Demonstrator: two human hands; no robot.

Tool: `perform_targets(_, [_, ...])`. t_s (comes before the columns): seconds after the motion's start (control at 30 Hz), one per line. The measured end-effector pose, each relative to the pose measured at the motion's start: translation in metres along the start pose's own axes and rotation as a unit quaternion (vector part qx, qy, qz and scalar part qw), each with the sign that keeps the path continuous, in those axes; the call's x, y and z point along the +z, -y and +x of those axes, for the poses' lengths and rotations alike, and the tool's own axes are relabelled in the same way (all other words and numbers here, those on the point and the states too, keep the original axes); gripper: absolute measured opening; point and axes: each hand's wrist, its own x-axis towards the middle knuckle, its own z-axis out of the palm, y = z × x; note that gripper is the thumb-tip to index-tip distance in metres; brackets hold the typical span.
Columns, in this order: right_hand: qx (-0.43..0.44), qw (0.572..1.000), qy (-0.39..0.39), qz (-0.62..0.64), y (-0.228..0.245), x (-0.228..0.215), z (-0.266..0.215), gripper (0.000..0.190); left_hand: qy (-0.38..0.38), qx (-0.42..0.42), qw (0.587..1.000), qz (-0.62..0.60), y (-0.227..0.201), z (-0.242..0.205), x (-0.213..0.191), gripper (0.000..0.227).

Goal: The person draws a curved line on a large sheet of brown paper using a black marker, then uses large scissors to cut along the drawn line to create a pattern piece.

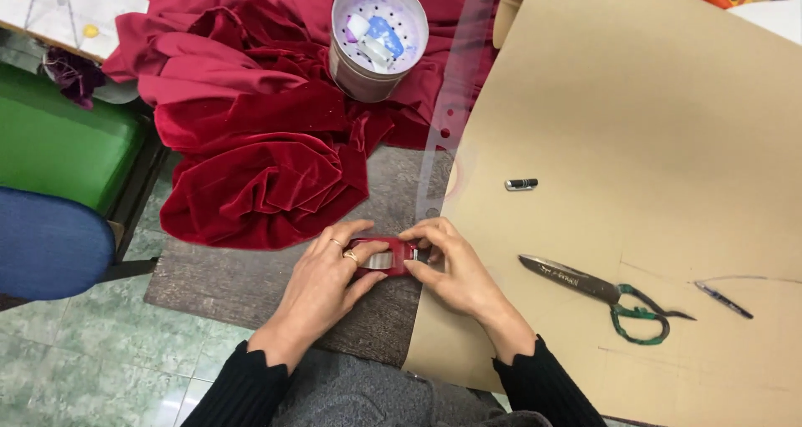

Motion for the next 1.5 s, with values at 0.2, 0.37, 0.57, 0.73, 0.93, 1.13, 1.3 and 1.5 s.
perform_targets(0.2, [-0.006, 0.991, 0.062, -0.116, 0.029, -0.012, 0.004, 0.026, 0.023, -0.006, 1.0, 0.014, 0.0, 0.008, 0.006, 0.042])
perform_targets(0.37, [-0.018, 0.971, 0.13, -0.201, 0.029, -0.015, 0.019, 0.01, 0.048, -0.015, 0.998, 0.04, 0.007, 0.009, 0.026, 0.062])
perform_targets(0.57, [0.005, 0.982, 0.137, -0.127, 0.016, -0.034, 0.016, 0.024, 0.04, -0.036, 0.999, -0.001, 0.003, 0.01, 0.02, 0.06])
perform_targets(0.73, [0.08, 0.983, 0.122, -0.11, 0.013, -0.05, 0.006, 0.019, 0.033, -0.045, 0.998, -0.02, 0.001, 0.01, 0.019, 0.059])
perform_targets(0.93, [0.173, 0.979, 0.102, 0.042, -0.001, -0.043, 0.002, 0.014, 0.044, -0.051, 0.998, -0.018, 0.002, 0.012, 0.022, 0.056])
perform_targets(1.13, [0.134, 0.989, 0.036, -0.059, -0.011, -0.028, 0.002, 0.02, 0.042, -0.046, 0.998, -0.009, 0.009, 0.01, 0.029, 0.057])
perform_targets(1.3, [0.126, 0.971, -0.079, -0.186, -0.011, -0.049, -0.007, 0.019, 0.016, -0.029, 0.999, -0.031, 0.012, 0.006, 0.029, 0.055])
perform_targets(1.5, [0.18, 0.958, -0.18, 0.134, -0.01, -0.133, -0.079, 0.015, -0.047, 0.024, 0.998, -0.021, 0.034, 0.017, 0.03, 0.056])
